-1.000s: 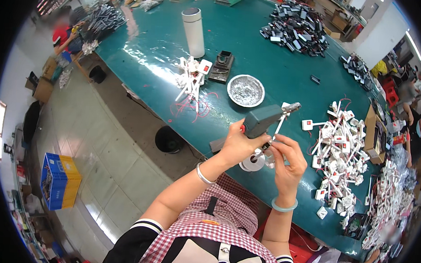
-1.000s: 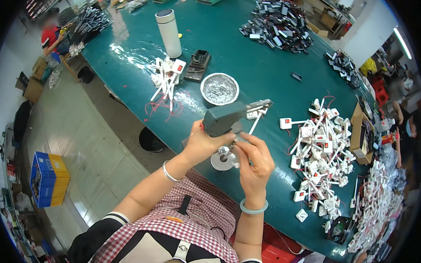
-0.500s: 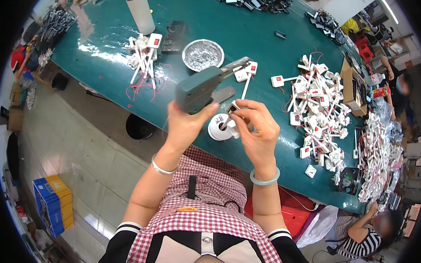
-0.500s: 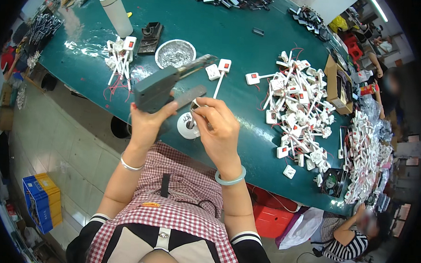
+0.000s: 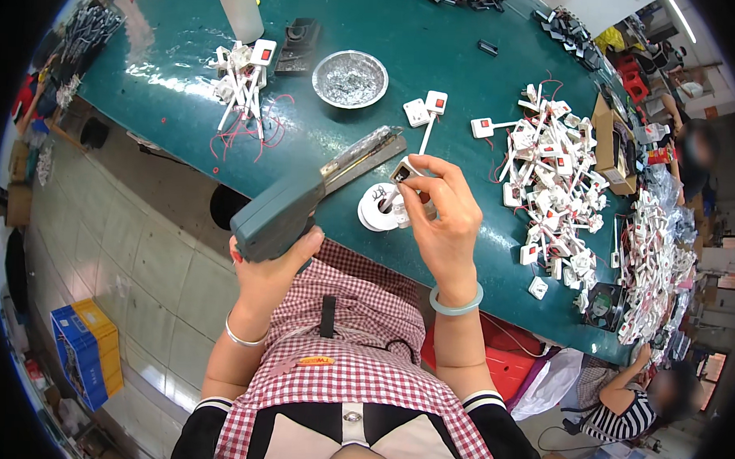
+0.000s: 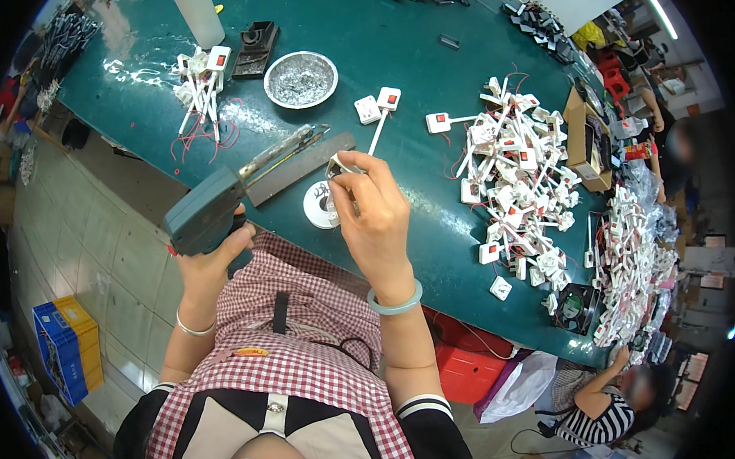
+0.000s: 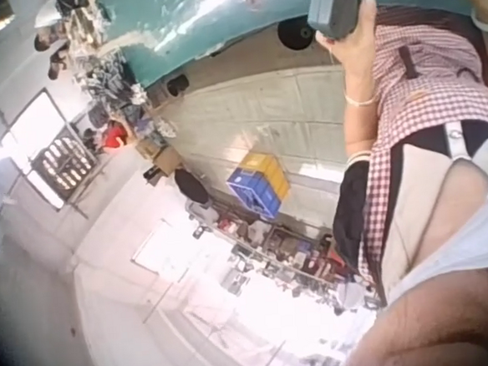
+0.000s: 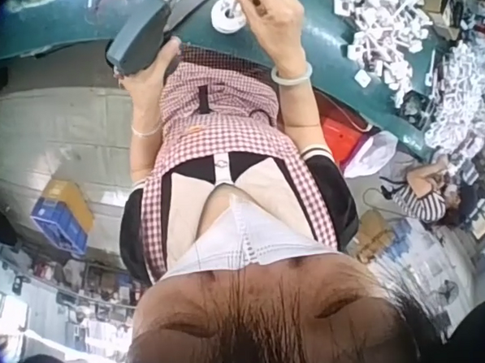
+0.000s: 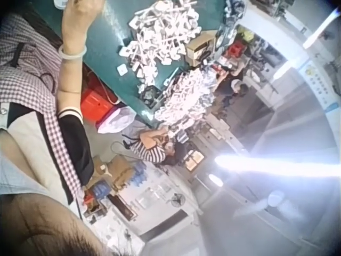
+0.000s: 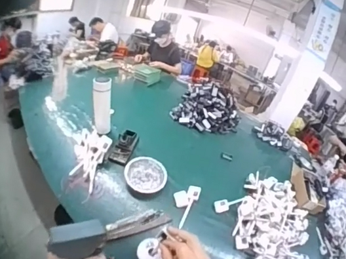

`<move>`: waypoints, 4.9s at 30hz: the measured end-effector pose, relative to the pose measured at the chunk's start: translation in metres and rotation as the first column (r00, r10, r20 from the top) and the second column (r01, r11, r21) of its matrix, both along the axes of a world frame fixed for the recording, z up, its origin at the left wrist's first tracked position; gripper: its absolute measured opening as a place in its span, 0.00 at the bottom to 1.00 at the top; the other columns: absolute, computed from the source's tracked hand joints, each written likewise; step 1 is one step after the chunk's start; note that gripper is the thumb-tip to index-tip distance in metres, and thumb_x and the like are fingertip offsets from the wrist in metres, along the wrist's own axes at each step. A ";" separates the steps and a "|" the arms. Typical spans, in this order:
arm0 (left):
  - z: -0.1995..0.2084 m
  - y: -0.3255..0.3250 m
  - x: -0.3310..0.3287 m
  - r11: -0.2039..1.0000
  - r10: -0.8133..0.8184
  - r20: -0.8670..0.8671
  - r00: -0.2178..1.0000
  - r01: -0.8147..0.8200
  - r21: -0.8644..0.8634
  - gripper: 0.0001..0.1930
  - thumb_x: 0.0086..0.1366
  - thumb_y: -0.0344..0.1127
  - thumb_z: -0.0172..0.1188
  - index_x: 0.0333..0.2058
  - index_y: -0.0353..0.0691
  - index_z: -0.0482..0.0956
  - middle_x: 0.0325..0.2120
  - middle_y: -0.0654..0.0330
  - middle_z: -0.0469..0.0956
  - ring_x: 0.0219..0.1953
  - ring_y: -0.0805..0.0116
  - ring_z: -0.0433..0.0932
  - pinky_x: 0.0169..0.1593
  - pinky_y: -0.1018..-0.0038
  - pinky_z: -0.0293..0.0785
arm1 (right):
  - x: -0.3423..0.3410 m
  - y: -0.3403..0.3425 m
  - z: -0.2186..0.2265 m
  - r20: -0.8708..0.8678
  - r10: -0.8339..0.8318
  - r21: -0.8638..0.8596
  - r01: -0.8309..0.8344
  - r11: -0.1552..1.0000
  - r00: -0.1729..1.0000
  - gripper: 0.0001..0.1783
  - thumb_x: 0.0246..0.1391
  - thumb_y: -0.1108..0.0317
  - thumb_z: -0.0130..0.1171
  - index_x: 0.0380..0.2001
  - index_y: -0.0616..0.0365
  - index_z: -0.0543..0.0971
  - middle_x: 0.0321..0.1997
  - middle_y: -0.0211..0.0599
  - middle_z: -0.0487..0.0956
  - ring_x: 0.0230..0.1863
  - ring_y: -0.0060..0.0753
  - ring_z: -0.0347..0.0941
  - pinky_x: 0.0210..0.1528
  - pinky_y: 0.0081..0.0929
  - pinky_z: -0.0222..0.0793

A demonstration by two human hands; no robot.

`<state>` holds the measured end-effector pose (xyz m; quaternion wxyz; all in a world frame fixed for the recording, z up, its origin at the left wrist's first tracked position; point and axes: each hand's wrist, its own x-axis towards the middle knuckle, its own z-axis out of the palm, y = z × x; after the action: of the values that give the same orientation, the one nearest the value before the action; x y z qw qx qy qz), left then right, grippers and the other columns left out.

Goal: The person solders electrical wires and solder wire onto small plastic housings using a soldering gun.

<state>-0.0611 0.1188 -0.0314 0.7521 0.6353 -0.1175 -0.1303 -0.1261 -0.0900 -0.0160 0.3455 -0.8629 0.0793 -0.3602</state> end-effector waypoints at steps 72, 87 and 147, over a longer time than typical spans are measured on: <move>0.009 0.040 -0.002 0.954 -0.165 0.454 0.876 0.025 0.299 0.12 0.51 0.26 0.71 0.35 0.29 0.82 0.30 0.54 0.81 0.26 0.67 0.80 0.30 0.76 0.74 | 0.005 0.003 -0.004 -0.022 -0.066 -0.063 0.065 0.996 0.998 0.08 0.41 0.82 0.67 0.24 0.65 0.76 0.43 0.40 0.80 0.25 0.34 0.75 0.28 0.30 0.71; 0.009 0.041 -0.003 0.959 -0.151 0.446 0.882 0.021 0.282 0.14 0.52 0.26 0.71 0.37 0.29 0.82 0.30 0.55 0.81 0.27 0.68 0.80 0.31 0.76 0.74 | 0.004 0.003 -0.004 -0.034 -0.075 -0.070 0.072 0.995 0.997 0.08 0.41 0.82 0.67 0.25 0.64 0.77 0.43 0.39 0.81 0.28 0.36 0.76 0.31 0.32 0.72; 0.014 0.035 0.002 0.942 -0.228 0.503 0.833 0.058 0.332 0.10 0.51 0.23 0.70 0.33 0.29 0.81 0.28 0.55 0.81 0.25 0.69 0.80 0.29 0.77 0.74 | 0.005 0.003 -0.003 -0.070 -0.092 -0.080 0.087 0.993 0.993 0.06 0.42 0.80 0.66 0.25 0.64 0.78 0.43 0.38 0.81 0.32 0.39 0.77 0.34 0.33 0.73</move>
<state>-0.0590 0.1538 -0.0178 0.5708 0.7431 -0.3487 -0.0210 -0.1209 -0.0873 -0.0194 0.2925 -0.8838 0.1167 -0.3461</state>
